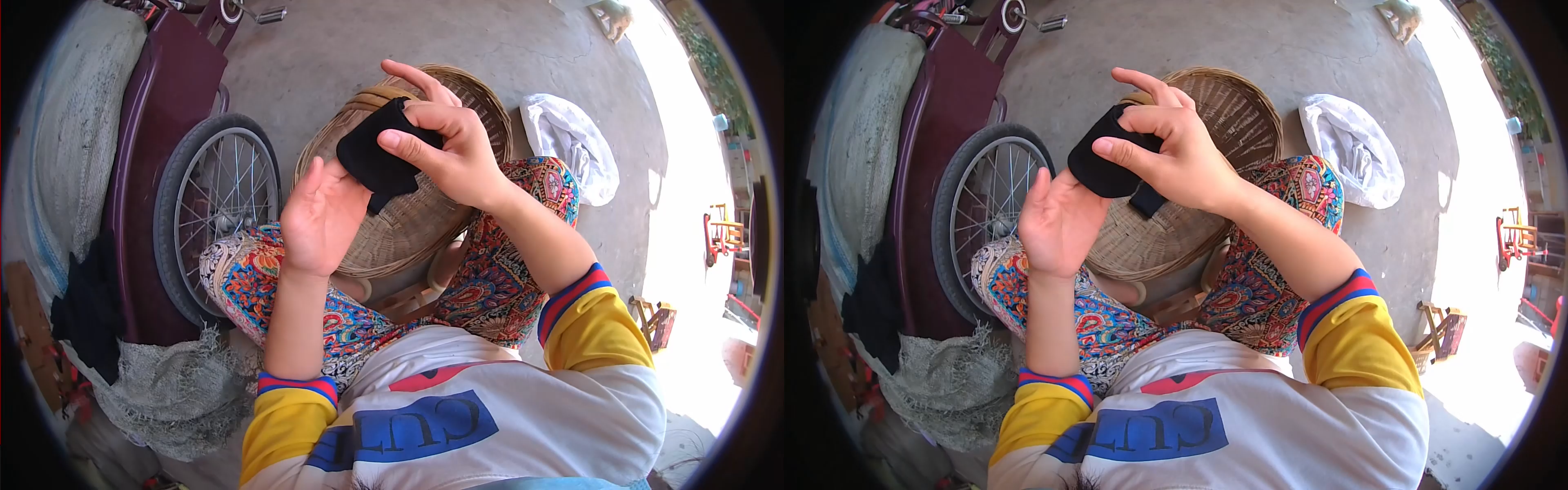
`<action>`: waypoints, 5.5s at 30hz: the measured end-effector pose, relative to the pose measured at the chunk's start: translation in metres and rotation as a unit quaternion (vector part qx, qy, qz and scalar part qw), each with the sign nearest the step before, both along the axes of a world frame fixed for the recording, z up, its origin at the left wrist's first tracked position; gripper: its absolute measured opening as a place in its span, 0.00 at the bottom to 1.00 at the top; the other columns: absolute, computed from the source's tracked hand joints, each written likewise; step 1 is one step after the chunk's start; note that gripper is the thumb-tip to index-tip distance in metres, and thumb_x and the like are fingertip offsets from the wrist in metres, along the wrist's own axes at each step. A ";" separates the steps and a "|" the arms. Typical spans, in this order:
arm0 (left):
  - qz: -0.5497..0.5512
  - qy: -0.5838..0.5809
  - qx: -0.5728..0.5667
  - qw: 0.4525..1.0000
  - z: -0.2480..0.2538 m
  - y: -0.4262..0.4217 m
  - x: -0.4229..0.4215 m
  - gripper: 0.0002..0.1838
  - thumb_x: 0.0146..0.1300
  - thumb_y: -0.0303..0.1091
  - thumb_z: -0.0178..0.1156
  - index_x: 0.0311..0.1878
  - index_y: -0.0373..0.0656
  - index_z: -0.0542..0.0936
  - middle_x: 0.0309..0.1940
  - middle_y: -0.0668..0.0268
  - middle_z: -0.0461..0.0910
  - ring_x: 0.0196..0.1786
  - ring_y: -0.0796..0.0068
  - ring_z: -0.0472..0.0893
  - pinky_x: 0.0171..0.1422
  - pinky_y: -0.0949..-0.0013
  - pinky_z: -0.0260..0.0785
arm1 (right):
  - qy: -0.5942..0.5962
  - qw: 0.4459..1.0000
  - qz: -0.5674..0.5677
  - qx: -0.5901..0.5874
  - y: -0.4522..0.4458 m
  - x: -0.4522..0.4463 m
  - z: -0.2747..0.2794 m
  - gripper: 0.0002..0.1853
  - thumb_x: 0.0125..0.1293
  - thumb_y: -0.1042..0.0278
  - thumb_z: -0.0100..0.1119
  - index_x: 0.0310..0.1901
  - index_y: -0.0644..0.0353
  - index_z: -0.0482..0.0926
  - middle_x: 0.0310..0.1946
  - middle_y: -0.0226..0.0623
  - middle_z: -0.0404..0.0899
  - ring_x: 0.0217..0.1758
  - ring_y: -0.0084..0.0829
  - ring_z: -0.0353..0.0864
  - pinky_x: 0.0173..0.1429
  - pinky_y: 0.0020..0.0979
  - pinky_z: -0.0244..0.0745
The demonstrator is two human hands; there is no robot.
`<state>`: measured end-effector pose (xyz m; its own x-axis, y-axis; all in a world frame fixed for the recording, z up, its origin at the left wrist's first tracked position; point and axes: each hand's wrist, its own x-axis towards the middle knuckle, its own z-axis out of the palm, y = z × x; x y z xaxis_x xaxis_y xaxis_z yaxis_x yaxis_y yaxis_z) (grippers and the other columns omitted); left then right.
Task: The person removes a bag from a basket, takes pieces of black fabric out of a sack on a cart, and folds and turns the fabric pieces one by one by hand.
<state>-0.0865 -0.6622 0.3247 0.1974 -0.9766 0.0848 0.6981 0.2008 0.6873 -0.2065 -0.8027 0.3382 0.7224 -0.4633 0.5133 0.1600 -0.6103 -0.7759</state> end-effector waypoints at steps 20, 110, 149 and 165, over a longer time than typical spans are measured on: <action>0.145 -0.082 0.044 0.985 0.005 0.012 0.013 0.09 0.72 0.32 0.49 0.48 0.37 0.73 0.46 0.62 0.78 0.52 0.77 0.76 0.62 0.68 0.64 | 0.088 0.982 0.054 -0.159 0.009 -0.004 0.006 0.26 0.50 0.43 0.69 0.32 0.63 0.78 0.54 0.55 0.71 0.73 0.51 0.54 0.68 0.51 0.49; 0.562 -0.727 0.392 -0.054 0.104 0.232 0.145 0.21 0.64 0.48 0.56 0.49 0.39 0.80 0.42 0.54 0.80 0.45 0.51 0.77 0.53 0.55 0.67 | 0.069 0.994 -0.087 -0.010 -0.022 0.003 -0.018 0.20 0.57 0.66 0.64 0.50 0.62 0.75 0.45 0.43 0.78 0.47 0.37 0.81 0.52 0.35 0.75; 0.319 -0.251 -0.015 0.914 0.001 -0.014 -0.023 0.11 0.62 0.19 0.59 0.47 0.32 0.74 0.48 0.62 0.70 0.52 0.74 0.73 0.56 0.73 0.67 | -0.071 0.905 0.214 0.360 0.014 -0.001 0.003 0.10 0.61 0.73 0.65 0.43 0.63 0.78 0.43 0.29 0.75 0.45 0.20 0.77 0.50 0.23 0.75; 0.334 -0.253 0.036 0.907 0.007 0.010 -0.004 0.04 0.64 0.22 0.58 0.41 0.34 0.78 0.42 0.63 0.75 0.43 0.79 0.77 0.52 0.76 0.69 | -0.077 0.899 0.187 0.389 0.000 0.001 0.004 0.07 0.61 0.71 0.64 0.38 0.58 0.75 0.41 0.29 0.75 0.47 0.21 0.73 0.55 0.25 0.67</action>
